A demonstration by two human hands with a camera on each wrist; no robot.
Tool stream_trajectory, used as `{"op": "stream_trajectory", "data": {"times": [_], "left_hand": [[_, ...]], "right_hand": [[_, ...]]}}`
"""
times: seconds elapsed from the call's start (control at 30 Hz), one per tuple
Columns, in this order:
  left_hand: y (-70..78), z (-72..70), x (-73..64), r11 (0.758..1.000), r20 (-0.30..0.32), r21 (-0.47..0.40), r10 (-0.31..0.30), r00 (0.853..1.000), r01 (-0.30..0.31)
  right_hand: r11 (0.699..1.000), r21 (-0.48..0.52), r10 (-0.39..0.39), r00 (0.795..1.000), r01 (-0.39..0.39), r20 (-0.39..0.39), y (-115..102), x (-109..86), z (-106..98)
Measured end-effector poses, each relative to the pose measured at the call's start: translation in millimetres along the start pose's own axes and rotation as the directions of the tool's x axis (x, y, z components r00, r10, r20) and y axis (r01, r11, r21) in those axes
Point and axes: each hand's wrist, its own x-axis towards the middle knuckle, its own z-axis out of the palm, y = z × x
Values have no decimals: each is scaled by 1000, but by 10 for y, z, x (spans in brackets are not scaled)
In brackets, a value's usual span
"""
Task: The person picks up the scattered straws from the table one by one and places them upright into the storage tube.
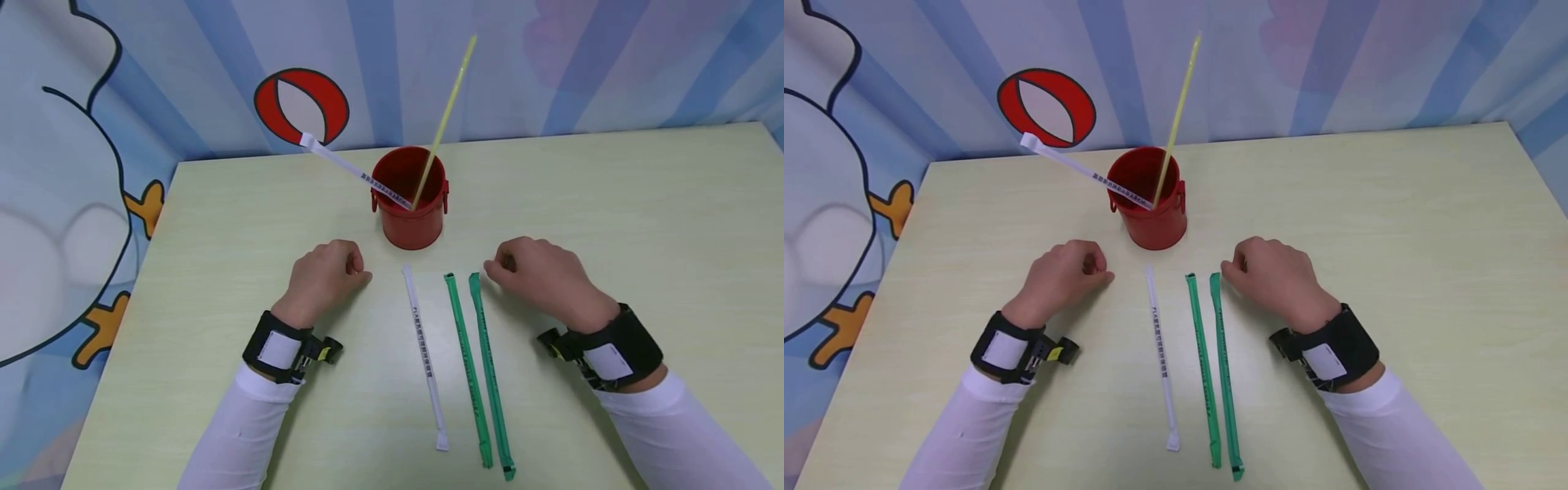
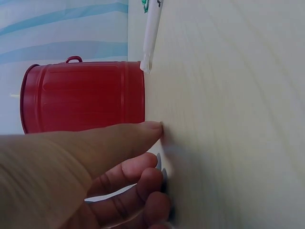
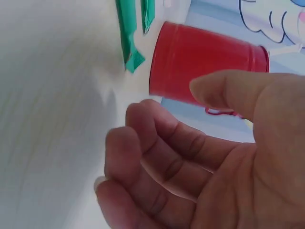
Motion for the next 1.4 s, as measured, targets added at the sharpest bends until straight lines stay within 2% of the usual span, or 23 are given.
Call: {"op": "stream_trajectory", "data": {"times": [0.17, 0.37, 0.5, 1.07, 1.4], "left_hand": [[4, 0, -5, 1000, -2, 4, 1, 1000, -1], [0, 5, -5, 1000, -10, 11, 9, 1000, -9], [-5, 10, -5, 1000, -12, 11, 6, 1000, -5], [8, 3, -4, 1000, -4, 12, -5, 1000, 5], [3, 6, -4, 1000, 11, 17, -6, 1000, 6]], "right_hand": [[998, -50, -27, 998, 30, 55, -73, -17, 76], [996, -83, -19, 991, 30, 135, -109, -23, 150], [995, -89, -21, 988, 35, 155, -118, -22, 185], [998, -58, -26, 989, 35, 149, -124, -13, 207], [999, -20, -42, 998, 42, 37, -118, -17, 125]]}}
